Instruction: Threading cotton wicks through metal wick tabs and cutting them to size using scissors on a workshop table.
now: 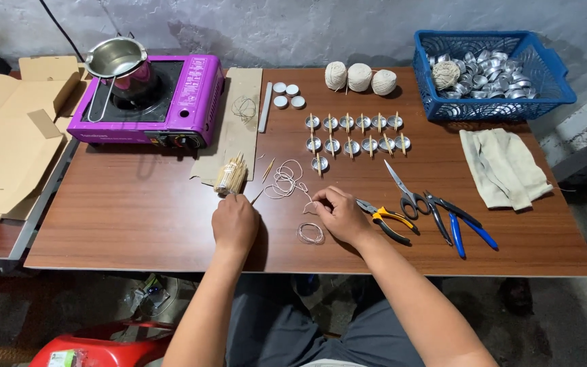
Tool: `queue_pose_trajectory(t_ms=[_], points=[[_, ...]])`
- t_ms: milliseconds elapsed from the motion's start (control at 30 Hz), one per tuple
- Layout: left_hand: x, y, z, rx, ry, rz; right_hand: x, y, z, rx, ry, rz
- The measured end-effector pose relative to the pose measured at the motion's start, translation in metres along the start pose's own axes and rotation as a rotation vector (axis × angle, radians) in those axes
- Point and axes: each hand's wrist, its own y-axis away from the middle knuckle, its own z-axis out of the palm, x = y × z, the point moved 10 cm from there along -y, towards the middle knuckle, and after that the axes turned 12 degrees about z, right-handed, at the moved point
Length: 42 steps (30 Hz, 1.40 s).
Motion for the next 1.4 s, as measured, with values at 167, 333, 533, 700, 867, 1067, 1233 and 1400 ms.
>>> queue_pose_trajectory(t_ms=[167,333,533,700,867,1067,1233,1400], points=[[-0.001,-0.011,-0.006,-0.009,0.26,0.065,-0.003,0.0,-0.002,-0.001,0.002,-0.019],[-0.014,-0.003,-0.02,-0.068,1.051,-0.497,0.003,0.0,0.003,-0.01,0.012,-0.032],[0.013,-0.002,0.005,0.06,1.576,-0.821,0.005,-0.001,-0.002,0.02,-0.005,-0.033],[0.045,-0.036,-0.01,0.029,1.594,-0.622,0.012,-0.004,-0.013,0.125,-0.058,0.011],[0.068,-0.037,0.001,-0.101,1.537,-0.464,0.009,-0.001,-0.017,0.114,-0.119,0.04],[0.082,-0.039,-0.032,-0.047,1.566,-0.255,-0.005,-0.001,-0.014,0.047,-0.221,0.036],[0.092,-0.042,-0.038,-0.06,1.461,-0.159,-0.004,-0.001,-0.014,0.033,-0.233,0.042],[0.085,-0.043,-0.034,0.023,1.405,-0.137,-0.015,0.001,-0.012,0.044,-0.174,-0.001]])
